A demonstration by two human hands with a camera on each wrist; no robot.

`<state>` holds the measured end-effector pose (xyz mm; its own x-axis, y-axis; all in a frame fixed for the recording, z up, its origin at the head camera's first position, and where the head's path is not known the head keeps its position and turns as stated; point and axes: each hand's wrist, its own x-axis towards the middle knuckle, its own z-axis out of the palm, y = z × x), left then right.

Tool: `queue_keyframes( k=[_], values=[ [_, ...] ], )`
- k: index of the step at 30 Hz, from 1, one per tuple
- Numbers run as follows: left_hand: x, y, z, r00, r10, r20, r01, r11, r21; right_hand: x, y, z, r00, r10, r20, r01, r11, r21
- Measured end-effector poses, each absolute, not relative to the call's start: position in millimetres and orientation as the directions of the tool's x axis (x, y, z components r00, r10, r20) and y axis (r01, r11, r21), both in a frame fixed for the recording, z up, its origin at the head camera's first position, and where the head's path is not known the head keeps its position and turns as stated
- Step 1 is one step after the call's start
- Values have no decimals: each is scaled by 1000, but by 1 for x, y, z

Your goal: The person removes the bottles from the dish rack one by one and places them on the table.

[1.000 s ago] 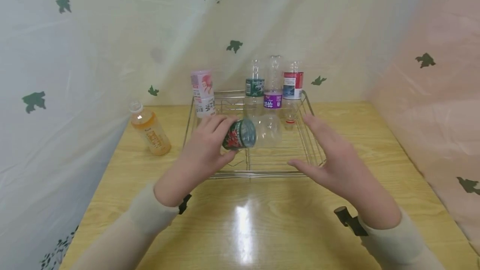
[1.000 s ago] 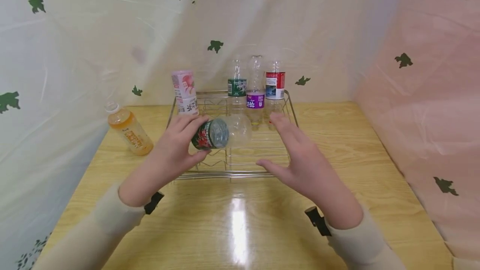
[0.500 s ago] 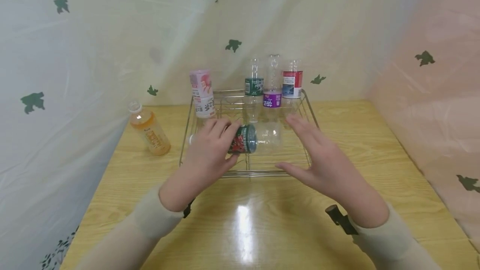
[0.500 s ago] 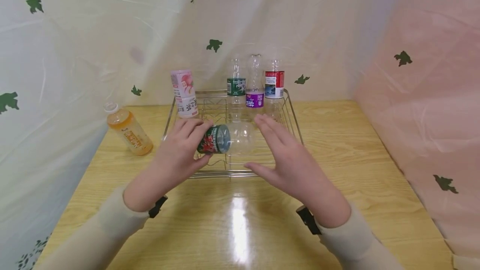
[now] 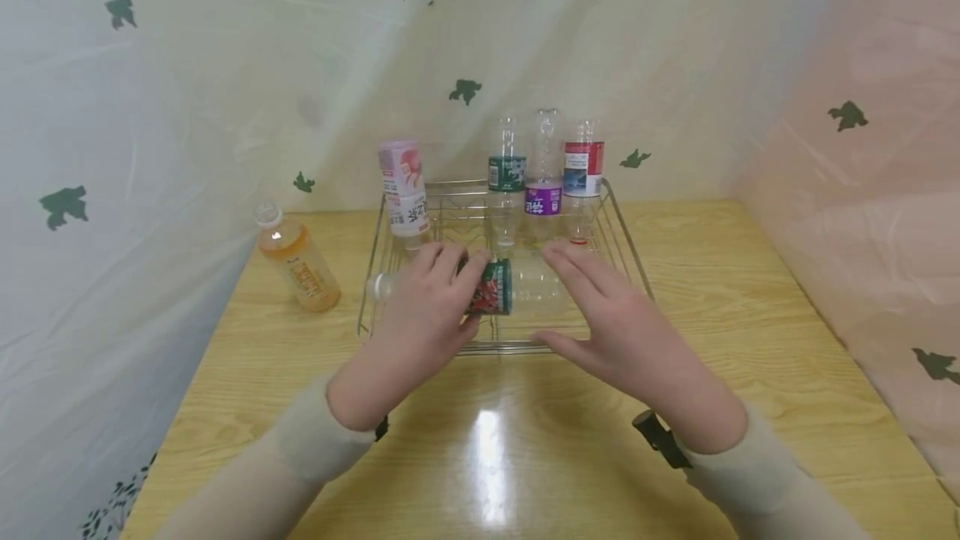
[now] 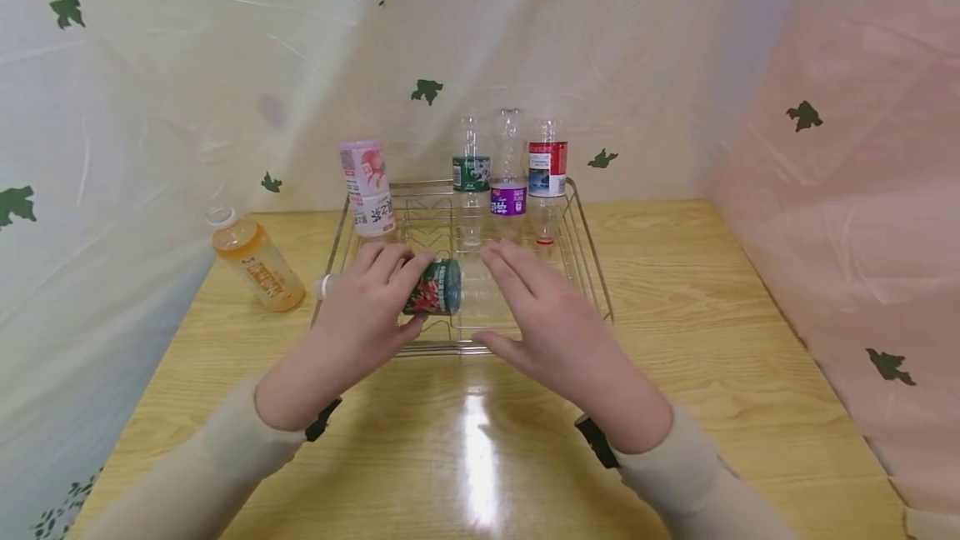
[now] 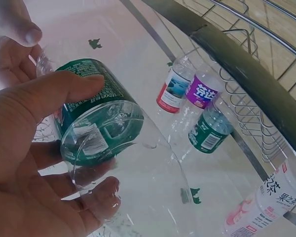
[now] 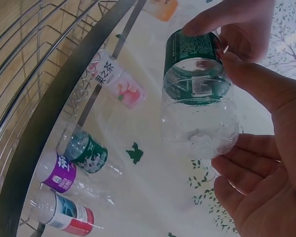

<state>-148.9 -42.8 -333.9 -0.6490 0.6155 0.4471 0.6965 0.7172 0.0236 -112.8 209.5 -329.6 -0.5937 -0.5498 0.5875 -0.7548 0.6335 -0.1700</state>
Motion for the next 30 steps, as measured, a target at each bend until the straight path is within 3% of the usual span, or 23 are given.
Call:
queue_keyframes(
  k=[8,16,30],
  values=[
    [-146,-36,-336,-590,633,501,726,688,-14,-116,204,-335,-598,-556,578,-749,644,-155],
    [-141,-29,-342,-586,637,501,715,697,-51,-119,195,-340,-602,-570,559,-725,684,-83],
    [-136,-19,-341,-575,641,509,709,700,-80,-116,188,-345,-666,-567,485,-646,763,4]
  ],
)
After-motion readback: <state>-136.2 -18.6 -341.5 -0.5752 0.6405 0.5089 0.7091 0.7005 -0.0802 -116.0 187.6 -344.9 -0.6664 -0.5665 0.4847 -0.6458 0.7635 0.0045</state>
